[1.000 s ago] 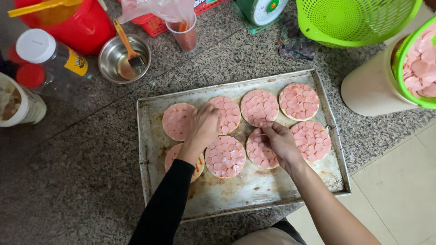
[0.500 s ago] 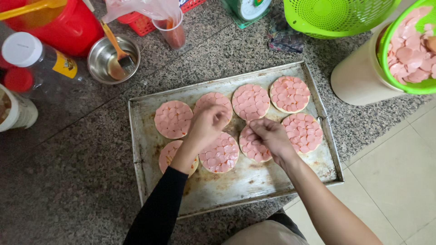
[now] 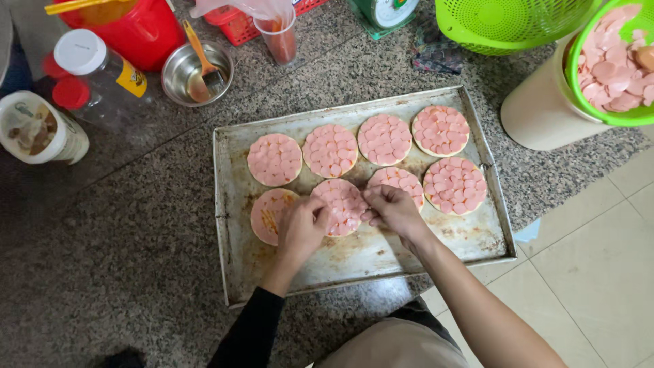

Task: The person places sliced ham pieces onto small round dough bases arranged on a metal baking tray. They then walk to the sink, pour corn kernels from a metal bowl into a green colander, and return to continue placing ham slices on the remaining dough bases.

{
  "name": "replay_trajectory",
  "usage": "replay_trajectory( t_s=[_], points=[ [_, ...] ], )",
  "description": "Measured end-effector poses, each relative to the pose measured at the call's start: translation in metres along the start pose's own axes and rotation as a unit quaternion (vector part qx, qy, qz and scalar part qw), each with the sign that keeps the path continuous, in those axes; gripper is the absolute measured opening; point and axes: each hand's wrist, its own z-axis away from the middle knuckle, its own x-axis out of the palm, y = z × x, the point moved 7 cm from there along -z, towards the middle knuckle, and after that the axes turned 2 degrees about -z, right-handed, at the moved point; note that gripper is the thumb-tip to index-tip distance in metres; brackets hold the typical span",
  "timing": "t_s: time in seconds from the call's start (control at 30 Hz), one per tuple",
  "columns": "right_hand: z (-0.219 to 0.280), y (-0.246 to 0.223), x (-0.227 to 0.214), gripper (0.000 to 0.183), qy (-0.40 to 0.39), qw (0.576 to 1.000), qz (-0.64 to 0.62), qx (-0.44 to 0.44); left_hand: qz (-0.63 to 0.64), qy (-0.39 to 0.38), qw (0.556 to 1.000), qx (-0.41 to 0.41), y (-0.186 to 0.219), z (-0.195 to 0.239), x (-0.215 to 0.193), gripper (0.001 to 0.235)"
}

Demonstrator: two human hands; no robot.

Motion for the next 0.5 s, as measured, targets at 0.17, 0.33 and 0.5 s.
replay_trajectory(
  t_s=[0.17,0.33,0.5],
  points=[
    [0.008,0.018,-0.017,0.025,0.022,1.000,0.000,0.014,-0.021,0.045,0.996,0.072,0.003,0.024,0.022,0.012],
    [0.015,0.028,-0.025,0.024,0.020,0.999,-0.026,0.014,-0.076,0.048,0.994,0.062,0.004,0.032,0.036,0.012],
    [0.023,0.027,-0.029,0.024,0.024,0.999,-0.022,0.015,-0.148,0.091,0.984,0.037,0.010,0.037,0.024,0.013]
  ],
)
